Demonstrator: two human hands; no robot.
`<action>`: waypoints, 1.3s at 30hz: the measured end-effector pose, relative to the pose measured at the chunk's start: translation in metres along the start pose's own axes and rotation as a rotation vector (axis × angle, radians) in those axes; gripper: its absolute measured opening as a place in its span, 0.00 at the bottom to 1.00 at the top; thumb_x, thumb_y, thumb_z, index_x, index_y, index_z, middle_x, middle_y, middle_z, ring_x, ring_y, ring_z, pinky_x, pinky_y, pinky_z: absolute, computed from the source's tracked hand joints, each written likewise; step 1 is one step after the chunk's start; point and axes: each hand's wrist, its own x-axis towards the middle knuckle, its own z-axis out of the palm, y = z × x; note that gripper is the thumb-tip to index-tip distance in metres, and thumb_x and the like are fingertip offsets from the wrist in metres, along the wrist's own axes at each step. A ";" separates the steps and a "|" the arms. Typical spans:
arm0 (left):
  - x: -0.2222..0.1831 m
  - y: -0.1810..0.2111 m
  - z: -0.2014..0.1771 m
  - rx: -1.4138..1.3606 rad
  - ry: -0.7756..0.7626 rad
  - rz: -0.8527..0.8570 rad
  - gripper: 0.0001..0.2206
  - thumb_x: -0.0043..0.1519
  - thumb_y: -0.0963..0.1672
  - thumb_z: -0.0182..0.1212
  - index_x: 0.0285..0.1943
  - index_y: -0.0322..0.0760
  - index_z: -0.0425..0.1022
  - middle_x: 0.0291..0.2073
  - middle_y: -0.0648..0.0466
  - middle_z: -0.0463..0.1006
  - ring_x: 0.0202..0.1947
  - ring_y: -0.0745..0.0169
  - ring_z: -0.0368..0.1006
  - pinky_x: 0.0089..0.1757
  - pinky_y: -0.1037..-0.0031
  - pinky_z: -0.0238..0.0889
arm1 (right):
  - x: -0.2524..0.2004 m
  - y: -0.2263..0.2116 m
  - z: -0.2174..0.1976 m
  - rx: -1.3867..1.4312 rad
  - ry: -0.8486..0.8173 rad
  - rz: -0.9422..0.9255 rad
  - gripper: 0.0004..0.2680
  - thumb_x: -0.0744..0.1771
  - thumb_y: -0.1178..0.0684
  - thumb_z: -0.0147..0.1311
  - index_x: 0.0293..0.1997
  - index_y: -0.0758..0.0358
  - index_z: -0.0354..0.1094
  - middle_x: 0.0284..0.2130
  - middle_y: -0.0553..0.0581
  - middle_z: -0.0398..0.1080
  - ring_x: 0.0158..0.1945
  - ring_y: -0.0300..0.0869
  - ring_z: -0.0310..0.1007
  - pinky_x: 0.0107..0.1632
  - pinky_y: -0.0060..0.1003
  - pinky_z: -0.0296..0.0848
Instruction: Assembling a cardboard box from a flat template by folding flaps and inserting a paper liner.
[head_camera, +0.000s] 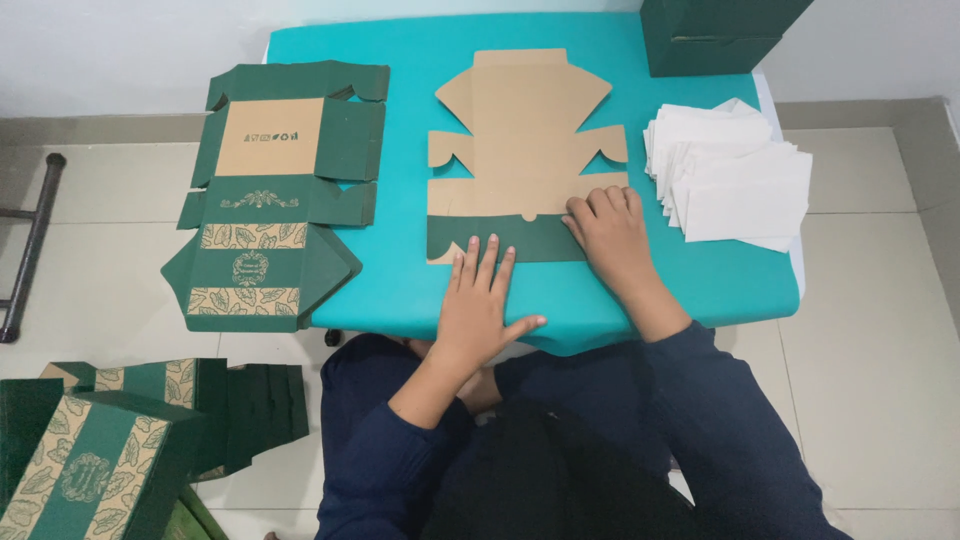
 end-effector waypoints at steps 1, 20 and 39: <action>0.000 0.001 -0.001 0.002 -0.001 0.002 0.45 0.54 0.67 0.41 0.70 0.34 0.54 0.68 0.37 0.51 0.69 0.35 0.41 0.64 0.51 0.31 | -0.003 0.003 0.004 0.001 0.001 0.003 0.06 0.67 0.46 0.52 0.42 0.51 0.65 0.27 0.48 0.57 0.39 0.41 0.61 0.51 0.38 0.58; -0.005 -0.022 0.001 0.055 0.031 0.043 0.49 0.47 0.68 0.47 0.71 0.40 0.51 0.69 0.48 0.51 0.70 0.49 0.44 0.64 0.57 0.36 | -0.039 -0.039 -0.043 0.314 -0.110 0.091 0.11 0.69 0.52 0.45 0.54 0.63 0.68 0.49 0.55 0.68 0.59 0.47 0.65 0.63 0.37 0.61; -0.018 -0.065 -0.050 -0.538 0.019 -0.003 0.17 0.62 0.49 0.54 0.60 0.45 0.68 0.56 0.54 0.72 0.59 0.57 0.65 0.59 0.53 0.45 | -0.025 0.009 -0.045 0.121 0.185 -0.431 0.04 0.69 0.55 0.44 0.36 0.58 0.65 0.34 0.51 0.66 0.49 0.44 0.70 0.59 0.40 0.68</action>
